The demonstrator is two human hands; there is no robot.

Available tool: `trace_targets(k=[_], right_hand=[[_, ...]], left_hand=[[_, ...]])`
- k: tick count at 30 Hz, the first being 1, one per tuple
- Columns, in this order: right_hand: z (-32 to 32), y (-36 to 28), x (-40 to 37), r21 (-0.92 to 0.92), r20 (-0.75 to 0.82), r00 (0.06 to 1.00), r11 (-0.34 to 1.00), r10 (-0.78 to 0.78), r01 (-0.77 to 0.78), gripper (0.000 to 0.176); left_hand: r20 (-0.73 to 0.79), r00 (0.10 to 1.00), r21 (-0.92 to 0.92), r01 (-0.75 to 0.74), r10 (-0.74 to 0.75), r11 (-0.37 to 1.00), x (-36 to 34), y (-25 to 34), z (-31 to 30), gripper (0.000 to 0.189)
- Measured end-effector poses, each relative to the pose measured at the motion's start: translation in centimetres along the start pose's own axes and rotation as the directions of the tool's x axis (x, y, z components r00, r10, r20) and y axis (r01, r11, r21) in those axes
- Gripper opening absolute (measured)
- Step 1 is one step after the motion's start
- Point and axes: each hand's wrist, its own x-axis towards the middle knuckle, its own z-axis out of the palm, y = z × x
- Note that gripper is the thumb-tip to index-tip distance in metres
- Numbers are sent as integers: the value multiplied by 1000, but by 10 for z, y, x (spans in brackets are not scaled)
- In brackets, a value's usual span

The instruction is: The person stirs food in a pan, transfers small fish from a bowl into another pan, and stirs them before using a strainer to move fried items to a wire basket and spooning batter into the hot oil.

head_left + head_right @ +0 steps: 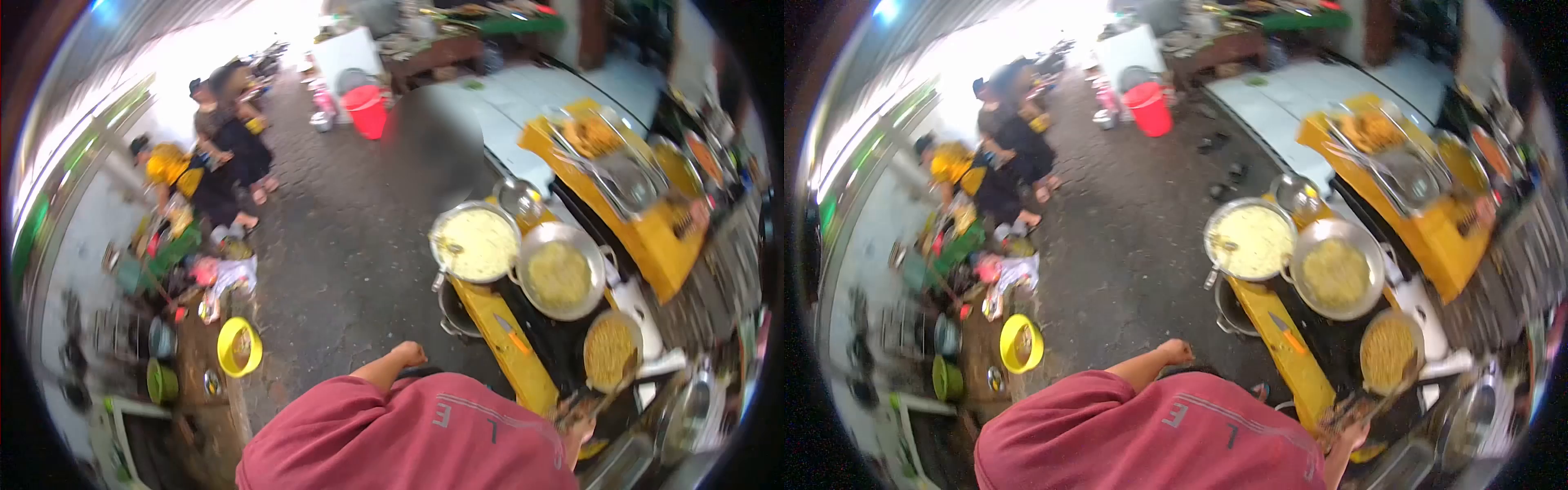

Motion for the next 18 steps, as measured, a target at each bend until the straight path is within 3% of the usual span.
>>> trace_targets(k=[1, 2, 3, 4, 5, 6, 7, 8, 9, 10, 11, 12, 13, 14, 15, 16, 17, 18], right_hand=[[-1, -5, -9, 284, 74, 997, 958, 9, -30, 35], [-3, -19, -22, 580, 204, 974, 814, -103, -35, 33], [-7, -35, -33, 526, 195, 981, 842, 17, -119, 34], [11, 17, 8, 587, 147, 989, 805, 1, -88, 36], [-6, -31, -35, 454, 145, 982, 874, 119, -173, 39], [13, 14, -5, 463, 51, 997, 883, 64, -80, 43], [14, 4, -11, 246, -82, 996, 969, 41, -20, 47], [10, -8, -22, 58, -148, 987, 997, 54, -46, 45], [19, -9, -26, 283, -133, 983, 955, 127, -85, 43], [18, -23, -32, 283, -129, 972, 947, 195, -152, 43], [17, -40, -35, 277, -112, 963, 938, 247, -208, 42], [19, -54, -32, 305, -70, 953, 916, 295, -261, 44], [21, -67, -27, 331, -20, 944, 893, 330, -305, 47], [27, -79, -31, 333, -30, 943, 893, 331, -303, 47], [30, -93, -30, 308, 24, 934, 886, 356, -345, 49], [32, -101, -27, 282, 78, 921, 878, 381, -387, 52], [41, -101, -18, 254, 84, 927, 892, 366, -375, 54], [47, -97, -14, 253, 85, 927, 892, 366, -375, 54]], left_hand=[[63, 997, 49, -46, 43, 998, -3, 20, -9, 34], [19, 1000, -42, -6, 7, 999, -3, 34, -17, 33], [-5, 1000, -117, 27, -28, 993, 1, 44, -21, 32], [-33, 999, -98, -26, 23, 995, 7, 44, -18, 30], [-56, 995, -82, -87, 83, 993, 14, 39, -15, 28], [-75, 990, -41, -122, 119, 992, 23, 30, -11, 27], [-112, 982, -15, -155, 153, 988, 29, 20, -9, 26], [-65, 993, -99, -101, 95, 990, 33, 15, -9, 27], [-24, 1000, -186, -19, 15, 982, 30, 3, -12, 30], [15, 999, -143, -45, 47, 989, 57, -56, 6, 30], [21, 975, -163, -216, 222, 963, 83, -109, 23, 36], [45, 972, -152, -223, 232, 963, 93, -134, 23, 36], [143, 952, 163, -292, 270, 942, 100, -152, 23, 39], [238, 929, 448, -363, 282, 817, 105, -170, 21, 42], [239, 930, 448, -361, 280, 818, 102, -179, 16, 42], [185, 977, 93, -121, 102, 988, 99, -188, 11, 44], [202, 976, -283, 143, -87, 948, 98, -194, 6, 46], [201, 976, -283, 144, -88, 948, 100, -197, 5, 46]])
